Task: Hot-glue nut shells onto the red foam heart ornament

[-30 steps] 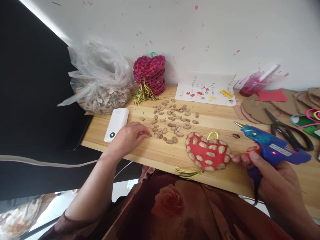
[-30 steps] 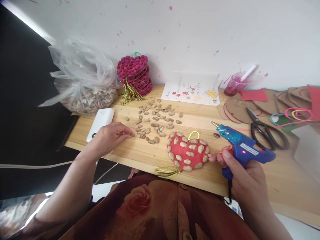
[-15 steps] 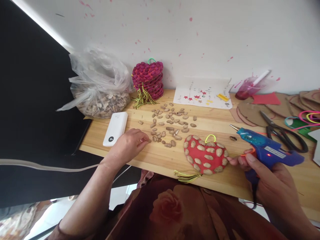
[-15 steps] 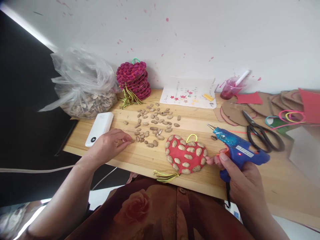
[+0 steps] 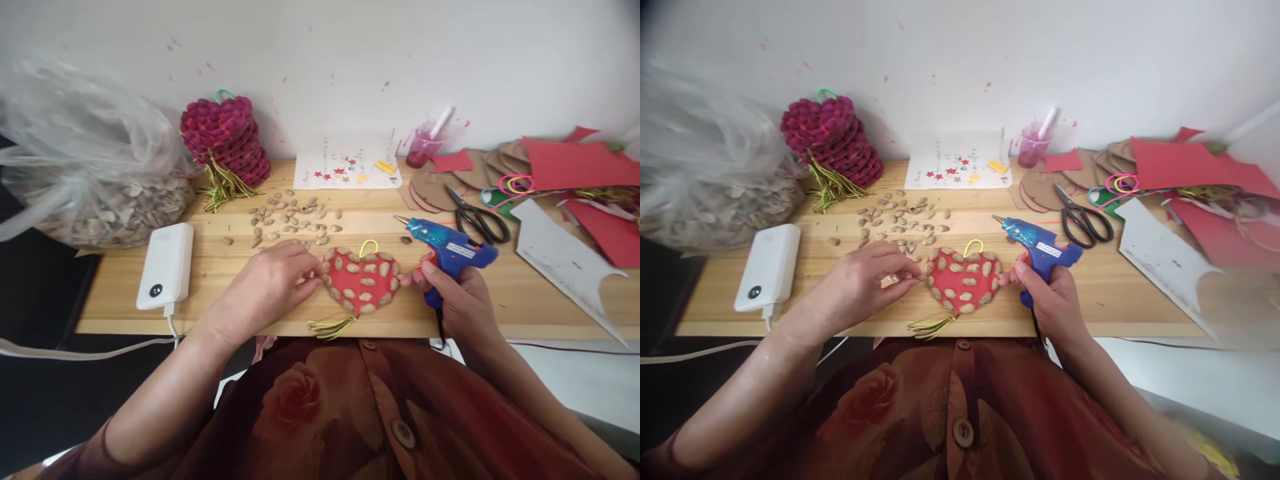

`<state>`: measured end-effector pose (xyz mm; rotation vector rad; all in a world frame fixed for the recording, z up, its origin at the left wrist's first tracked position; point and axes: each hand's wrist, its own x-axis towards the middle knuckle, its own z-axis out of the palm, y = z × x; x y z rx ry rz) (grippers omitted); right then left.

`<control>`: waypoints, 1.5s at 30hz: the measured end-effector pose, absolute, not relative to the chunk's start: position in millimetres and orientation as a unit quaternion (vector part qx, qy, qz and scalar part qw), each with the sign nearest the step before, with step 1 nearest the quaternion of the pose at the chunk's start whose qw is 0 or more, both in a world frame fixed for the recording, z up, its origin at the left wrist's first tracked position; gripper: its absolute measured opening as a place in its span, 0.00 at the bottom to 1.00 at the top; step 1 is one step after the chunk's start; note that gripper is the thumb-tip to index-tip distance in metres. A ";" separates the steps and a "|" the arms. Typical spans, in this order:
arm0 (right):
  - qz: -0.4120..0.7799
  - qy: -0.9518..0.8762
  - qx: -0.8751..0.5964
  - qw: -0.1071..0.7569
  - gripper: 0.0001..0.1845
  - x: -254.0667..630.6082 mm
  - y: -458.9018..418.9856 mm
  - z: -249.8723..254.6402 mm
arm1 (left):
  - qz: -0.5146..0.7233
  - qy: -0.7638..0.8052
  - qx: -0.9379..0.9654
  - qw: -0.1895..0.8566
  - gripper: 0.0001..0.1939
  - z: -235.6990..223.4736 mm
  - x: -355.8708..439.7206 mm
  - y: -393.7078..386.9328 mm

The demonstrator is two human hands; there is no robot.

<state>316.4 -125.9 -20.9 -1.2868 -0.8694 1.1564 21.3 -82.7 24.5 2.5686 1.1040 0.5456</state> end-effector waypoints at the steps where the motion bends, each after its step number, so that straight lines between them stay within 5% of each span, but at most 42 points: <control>1: 0.494 -0.374 -0.544 0.566 0.10 317.1 -125.9 -21.7 | 0.175 0.376 0.899 0.143 0.05 25.2 32.0 -79.7; 10: 0.497 -0.400 -0.532 0.556 0.10 320.3 -127.2 -22.4 | 0.047 0.383 0.916 0.113 0.04 23.5 80.8 -74.8; 26: 0.507 -0.397 -0.533 0.548 0.08 321.2 -129.6 -23.1 | 0.012 0.397 0.909 0.128 0.03 20.8 85.9 -74.0; 45: 0.512 -0.391 -0.529 0.552 0.13 318.9 -126.6 -21.4 | 0.194 0.417 0.877 0.138 0.17 15.3 34.1 -85.1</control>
